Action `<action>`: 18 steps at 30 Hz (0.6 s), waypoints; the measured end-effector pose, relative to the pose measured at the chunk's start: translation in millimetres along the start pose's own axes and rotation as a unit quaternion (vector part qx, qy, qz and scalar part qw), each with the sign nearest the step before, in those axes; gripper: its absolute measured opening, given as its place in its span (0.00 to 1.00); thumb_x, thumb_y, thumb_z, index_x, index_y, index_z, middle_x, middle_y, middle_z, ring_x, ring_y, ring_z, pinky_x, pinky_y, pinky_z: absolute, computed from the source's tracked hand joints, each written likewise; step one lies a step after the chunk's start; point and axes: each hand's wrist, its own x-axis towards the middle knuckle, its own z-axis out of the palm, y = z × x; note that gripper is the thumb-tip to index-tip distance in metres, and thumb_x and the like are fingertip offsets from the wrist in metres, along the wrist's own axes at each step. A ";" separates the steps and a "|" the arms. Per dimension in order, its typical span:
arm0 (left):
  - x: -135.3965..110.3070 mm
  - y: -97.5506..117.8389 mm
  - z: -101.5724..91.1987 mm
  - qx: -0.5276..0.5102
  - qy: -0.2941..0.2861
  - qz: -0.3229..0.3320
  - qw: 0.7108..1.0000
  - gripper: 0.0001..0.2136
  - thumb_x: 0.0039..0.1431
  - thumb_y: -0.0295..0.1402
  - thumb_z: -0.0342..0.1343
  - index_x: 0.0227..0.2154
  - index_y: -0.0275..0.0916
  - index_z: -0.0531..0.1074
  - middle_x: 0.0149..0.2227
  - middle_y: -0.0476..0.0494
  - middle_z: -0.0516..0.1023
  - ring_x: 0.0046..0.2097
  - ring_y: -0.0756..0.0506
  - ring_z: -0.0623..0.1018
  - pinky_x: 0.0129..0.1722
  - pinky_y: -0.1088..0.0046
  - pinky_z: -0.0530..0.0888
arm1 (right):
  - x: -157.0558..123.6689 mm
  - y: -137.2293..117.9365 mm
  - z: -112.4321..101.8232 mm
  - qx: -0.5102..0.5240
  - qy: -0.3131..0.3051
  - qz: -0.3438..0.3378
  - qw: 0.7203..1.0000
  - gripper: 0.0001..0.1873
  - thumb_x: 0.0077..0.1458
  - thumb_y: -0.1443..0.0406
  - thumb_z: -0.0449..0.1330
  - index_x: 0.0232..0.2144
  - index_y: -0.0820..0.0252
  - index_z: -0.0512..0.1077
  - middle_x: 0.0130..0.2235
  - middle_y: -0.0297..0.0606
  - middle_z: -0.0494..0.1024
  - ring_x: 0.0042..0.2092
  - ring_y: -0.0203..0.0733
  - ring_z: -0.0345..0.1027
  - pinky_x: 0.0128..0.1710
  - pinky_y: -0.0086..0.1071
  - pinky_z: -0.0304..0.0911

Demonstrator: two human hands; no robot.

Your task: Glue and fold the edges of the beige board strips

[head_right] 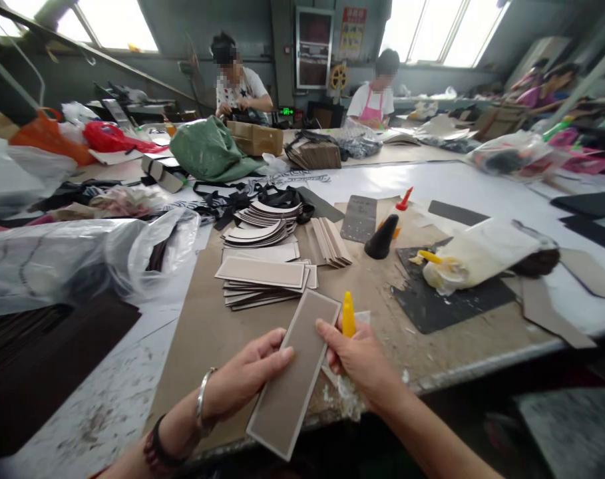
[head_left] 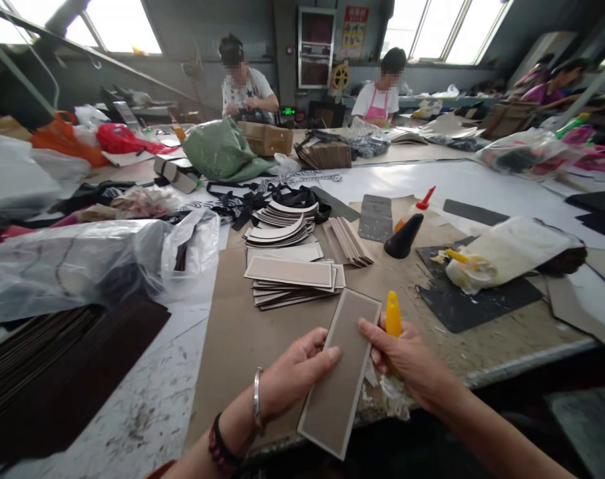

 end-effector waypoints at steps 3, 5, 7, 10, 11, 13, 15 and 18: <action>-0.3 0.0 2.0 -0.020 0.033 0.017 0.999 0.24 0.43 0.51 0.60 0.34 0.35 0.66 0.27 0.48 0.72 0.29 0.51 0.70 0.31 0.75 0.67 | 3.2 -1.3 1.5 -0.087 -0.005 -0.027 0.996 0.21 0.46 0.48 0.59 0.20 0.60 0.63 0.14 0.28 0.64 0.16 0.31 0.55 0.17 0.26 0.53; -1.9 -0.8 2.4 -0.004 0.063 0.021 0.998 0.25 0.42 0.52 0.60 0.32 0.35 0.67 0.25 0.49 0.71 0.26 0.52 0.69 0.28 0.75 0.65 | 8.1 -5.0 0.9 -0.153 0.022 -0.084 0.984 0.20 0.48 0.49 0.58 0.25 0.60 0.66 0.17 0.29 0.66 0.18 0.33 0.58 0.18 0.27 0.55; -4.6 -2.2 1.7 0.021 0.084 0.025 0.996 0.25 0.41 0.54 0.60 0.30 0.35 0.67 0.24 0.50 0.70 0.25 0.53 0.67 0.26 0.76 0.64 | 13.3 -10.1 1.4 -0.212 0.041 -0.158 0.964 0.18 0.49 0.51 0.58 0.31 0.60 0.69 0.21 0.30 0.68 0.22 0.35 0.61 0.21 0.28 0.57; -8.5 -4.6 -1.0 0.047 0.104 0.034 0.993 0.25 0.42 0.55 0.58 0.28 0.36 0.67 0.24 0.50 0.70 0.24 0.53 0.66 0.25 0.76 0.63 | 17.7 -16.9 6.8 -0.264 0.036 -0.224 0.938 0.15 0.52 0.53 0.55 0.28 0.59 0.68 0.23 0.31 0.67 0.24 0.36 0.60 0.24 0.28 0.58; -9.3 -5.2 -2.1 0.051 0.108 0.036 0.992 0.24 0.42 0.55 0.58 0.28 0.36 0.66 0.24 0.50 0.70 0.25 0.53 0.66 0.25 0.76 0.63 | 18.3 -18.3 9.5 -0.271 0.033 -0.231 0.934 0.15 0.53 0.54 0.53 0.26 0.59 0.67 0.22 0.31 0.66 0.24 0.35 0.59 0.24 0.28 0.58; -10.1 -5.5 -4.2 0.046 0.111 0.035 0.992 0.24 0.42 0.55 0.57 0.28 0.36 0.66 0.25 0.50 0.70 0.25 0.52 0.67 0.25 0.76 0.64 | 18.9 -19.9 14.8 -0.279 0.027 -0.242 0.929 0.14 0.54 0.55 0.51 0.25 0.58 0.66 0.21 0.30 0.64 0.23 0.35 0.57 0.23 0.27 0.57; -10.2 -4.1 -6.1 0.038 0.112 0.033 0.992 0.24 0.42 0.55 0.57 0.29 0.36 0.66 0.26 0.49 0.70 0.25 0.52 0.67 0.26 0.75 0.64 | 20.2 -20.7 19.0 -0.287 0.024 -0.252 0.924 0.14 0.55 0.56 0.50 0.24 0.58 0.65 0.21 0.29 0.63 0.23 0.34 0.56 0.22 0.27 0.56; -10.6 0.7 -8.5 0.032 0.114 0.037 0.992 0.24 0.43 0.55 0.57 0.29 0.36 0.66 0.25 0.49 0.70 0.25 0.52 0.67 0.25 0.76 0.64 | 24.2 -22.5 23.2 -0.294 0.026 -0.261 0.919 0.14 0.56 0.56 0.50 0.23 0.57 0.63 0.20 0.29 0.62 0.22 0.34 0.55 0.23 0.27 0.56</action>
